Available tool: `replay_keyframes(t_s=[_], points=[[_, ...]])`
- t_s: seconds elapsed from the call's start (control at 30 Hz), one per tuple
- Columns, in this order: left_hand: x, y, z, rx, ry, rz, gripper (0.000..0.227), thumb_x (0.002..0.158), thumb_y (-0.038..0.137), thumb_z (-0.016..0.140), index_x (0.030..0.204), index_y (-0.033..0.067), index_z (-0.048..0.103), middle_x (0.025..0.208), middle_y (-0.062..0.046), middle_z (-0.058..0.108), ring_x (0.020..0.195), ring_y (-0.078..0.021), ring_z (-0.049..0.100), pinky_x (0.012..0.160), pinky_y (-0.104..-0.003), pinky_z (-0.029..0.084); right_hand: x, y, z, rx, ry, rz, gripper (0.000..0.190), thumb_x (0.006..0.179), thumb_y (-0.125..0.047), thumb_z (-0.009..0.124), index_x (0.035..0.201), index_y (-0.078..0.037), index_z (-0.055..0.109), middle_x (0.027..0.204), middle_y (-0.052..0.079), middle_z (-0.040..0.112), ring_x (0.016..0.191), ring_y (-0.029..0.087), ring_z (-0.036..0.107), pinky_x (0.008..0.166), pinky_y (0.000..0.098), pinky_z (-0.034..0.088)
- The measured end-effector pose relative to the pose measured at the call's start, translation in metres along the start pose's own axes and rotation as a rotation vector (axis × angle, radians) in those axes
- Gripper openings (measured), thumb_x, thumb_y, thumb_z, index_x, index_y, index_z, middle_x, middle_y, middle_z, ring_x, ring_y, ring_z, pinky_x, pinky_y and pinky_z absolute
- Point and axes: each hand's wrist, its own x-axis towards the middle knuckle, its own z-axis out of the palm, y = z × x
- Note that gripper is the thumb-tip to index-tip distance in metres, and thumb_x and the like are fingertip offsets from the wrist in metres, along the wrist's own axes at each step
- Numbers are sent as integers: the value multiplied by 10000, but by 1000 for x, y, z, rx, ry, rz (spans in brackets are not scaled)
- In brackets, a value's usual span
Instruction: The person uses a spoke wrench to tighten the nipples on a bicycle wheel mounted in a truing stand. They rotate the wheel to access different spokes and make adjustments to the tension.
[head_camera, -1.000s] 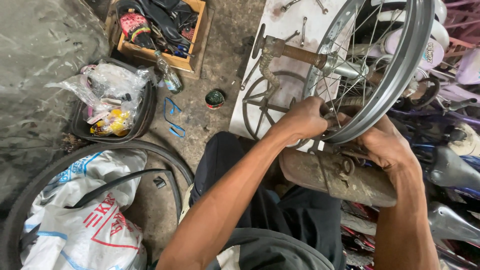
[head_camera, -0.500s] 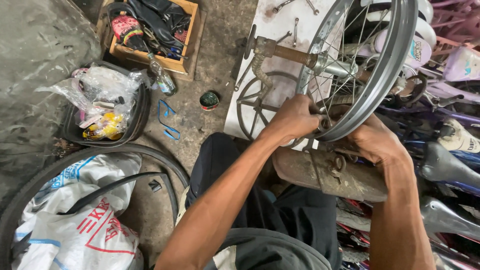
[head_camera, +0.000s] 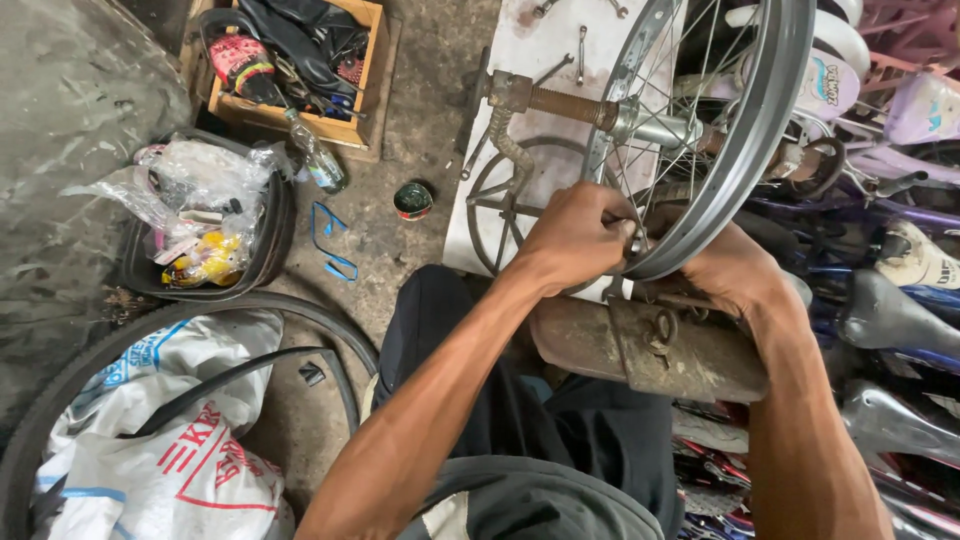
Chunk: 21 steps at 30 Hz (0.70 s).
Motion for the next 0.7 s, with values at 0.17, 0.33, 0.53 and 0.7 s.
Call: replay_keyframes(t_s=[0.17,0.33,0.53,0.7], points=[[-11,27,-8,-40,-9,-90,242,927,61,591,1122,-21,708,980,-183,771,731,-202,773,671,-362,607,3,4,-2,72,-19,-7,300,840,-158,734,1123,-58,731,942,97,759,816,169,700,753,323,563],[-2,10,0,34,84,-71,245,907,45,601,1126,-23,688,982,-186,757,705,-287,699,601,-399,557,3,36,-5,27,89,128,383,858,-209,768,1221,-98,716,1056,80,720,958,134,633,791,338,450],[19,-23,10,287,63,4,362,791,-45,621,1131,-157,570,937,-290,695,695,-278,733,515,-312,609,3,32,-3,168,251,4,277,880,-198,748,1057,13,721,906,62,728,757,123,660,667,336,545],[22,-26,14,329,-105,-88,755,799,-94,550,1486,-205,257,800,-187,688,484,-200,569,354,-284,437,3,33,-2,169,258,68,276,952,-230,801,1014,-5,654,783,99,629,515,181,478,382,392,360]])
